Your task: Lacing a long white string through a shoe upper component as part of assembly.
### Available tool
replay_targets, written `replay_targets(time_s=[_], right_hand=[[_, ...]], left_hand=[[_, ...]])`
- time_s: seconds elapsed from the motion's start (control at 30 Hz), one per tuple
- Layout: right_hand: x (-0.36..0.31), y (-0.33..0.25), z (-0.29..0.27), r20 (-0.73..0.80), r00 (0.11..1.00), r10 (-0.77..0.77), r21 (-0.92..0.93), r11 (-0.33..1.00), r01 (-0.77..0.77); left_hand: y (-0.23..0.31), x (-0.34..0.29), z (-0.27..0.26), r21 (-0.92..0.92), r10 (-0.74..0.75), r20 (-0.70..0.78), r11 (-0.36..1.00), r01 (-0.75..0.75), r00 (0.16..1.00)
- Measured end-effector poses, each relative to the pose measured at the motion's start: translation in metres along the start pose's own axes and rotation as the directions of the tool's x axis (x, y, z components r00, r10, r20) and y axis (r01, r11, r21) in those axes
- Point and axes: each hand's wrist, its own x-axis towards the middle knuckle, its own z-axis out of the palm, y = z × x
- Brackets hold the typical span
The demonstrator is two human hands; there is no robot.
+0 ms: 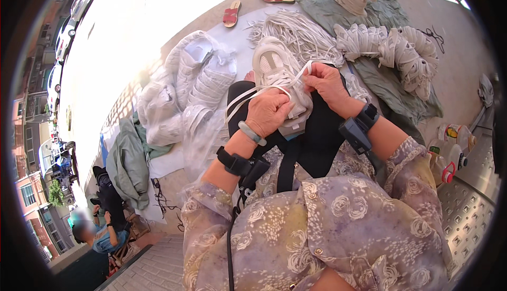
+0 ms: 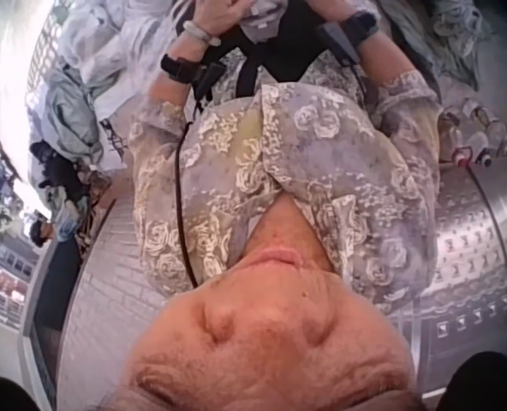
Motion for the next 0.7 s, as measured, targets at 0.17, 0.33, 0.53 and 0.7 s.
replay_targets(time_s=[0.17,0.33,0.53,0.7], right_hand=[[0.006,0.002,0.009,-0.108,0.992,-0.061,-0.004,0.998,0.061],[0.008,0.006,0.011,-0.125,0.971,-0.202,-0.163,0.97,0.181],[0.008,0.01,0.011,-0.115,0.974,-0.197,-0.206,0.964,0.171],[0.01,0.014,0.013,-0.041,0.942,-0.333,-0.519,0.813,0.264]], left_hand=[[-0.002,0.012,-0.001,-0.032,-0.052,0.028,0.998,0.053,0.998],[-0.006,0.01,0.003,-0.041,-0.043,0.006,0.998,0.044,0.999],[-0.011,0.008,0.008,-0.036,-0.033,-0.015,0.999,0.032,0.999],[-0.013,-0.002,0.015,-0.281,-0.248,-0.329,0.947,0.157,0.911]])
